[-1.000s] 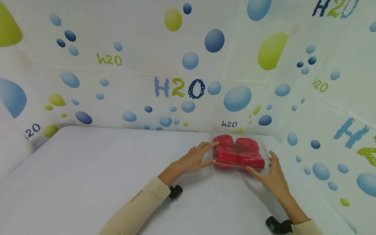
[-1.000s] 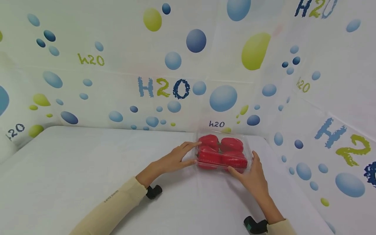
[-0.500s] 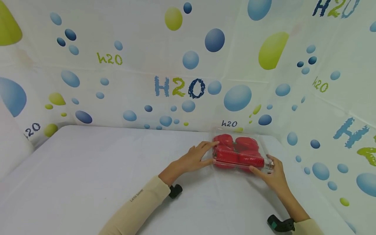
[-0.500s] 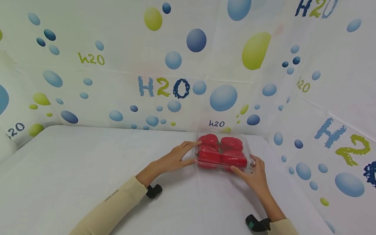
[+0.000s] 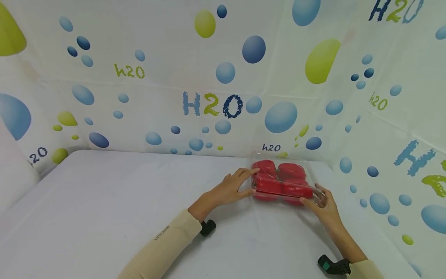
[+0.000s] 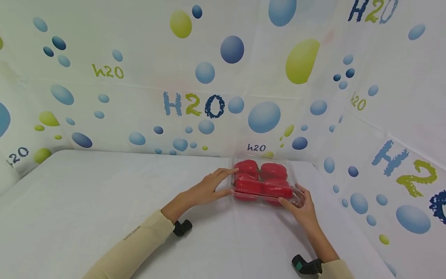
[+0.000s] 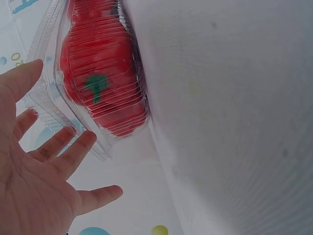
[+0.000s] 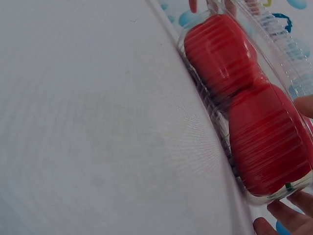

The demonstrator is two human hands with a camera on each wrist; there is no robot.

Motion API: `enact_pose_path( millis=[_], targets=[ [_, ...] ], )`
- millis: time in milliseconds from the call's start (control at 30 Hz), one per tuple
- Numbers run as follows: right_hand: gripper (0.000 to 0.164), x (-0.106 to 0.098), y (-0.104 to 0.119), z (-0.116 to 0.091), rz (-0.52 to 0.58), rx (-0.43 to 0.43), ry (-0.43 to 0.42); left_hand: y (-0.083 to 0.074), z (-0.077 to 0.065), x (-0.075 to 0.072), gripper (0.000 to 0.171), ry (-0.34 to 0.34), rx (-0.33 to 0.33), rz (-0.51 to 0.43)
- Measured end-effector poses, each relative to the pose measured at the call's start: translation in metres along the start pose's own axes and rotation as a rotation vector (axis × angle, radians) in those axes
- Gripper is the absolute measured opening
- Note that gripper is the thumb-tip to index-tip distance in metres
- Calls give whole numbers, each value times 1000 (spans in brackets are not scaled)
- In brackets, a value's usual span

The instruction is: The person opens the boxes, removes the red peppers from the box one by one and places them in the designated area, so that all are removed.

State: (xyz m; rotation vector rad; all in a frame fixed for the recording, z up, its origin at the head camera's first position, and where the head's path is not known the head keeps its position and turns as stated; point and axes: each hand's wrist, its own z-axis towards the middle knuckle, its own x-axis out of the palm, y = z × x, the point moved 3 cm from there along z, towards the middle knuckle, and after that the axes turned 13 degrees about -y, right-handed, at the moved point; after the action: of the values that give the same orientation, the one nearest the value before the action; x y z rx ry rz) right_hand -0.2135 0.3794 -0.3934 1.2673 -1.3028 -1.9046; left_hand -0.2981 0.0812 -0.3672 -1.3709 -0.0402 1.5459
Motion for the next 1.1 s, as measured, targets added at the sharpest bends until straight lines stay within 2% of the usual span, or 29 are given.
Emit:
enact_pose_path(
  millis=[167,467,700,900,1100],
  targets=[
    [85,0,-2,0,34,7,-8,1,-1,1,72,4,-21,1],
    [80,-1,-7,0,17,17,-23,-1,-3,1,72,-5,-15,5],
    [73,0,-5,2,36,-49,-34,-2,-1,-2,72,-7,-15,13],
    [56,-1,-6,4,181,-151,-68,-4,1,-2,71,-17,3,4],
    [58,-2,-6,5,192,-208,-44,-5,2,-2,71,-25,-4,11]
  ],
)
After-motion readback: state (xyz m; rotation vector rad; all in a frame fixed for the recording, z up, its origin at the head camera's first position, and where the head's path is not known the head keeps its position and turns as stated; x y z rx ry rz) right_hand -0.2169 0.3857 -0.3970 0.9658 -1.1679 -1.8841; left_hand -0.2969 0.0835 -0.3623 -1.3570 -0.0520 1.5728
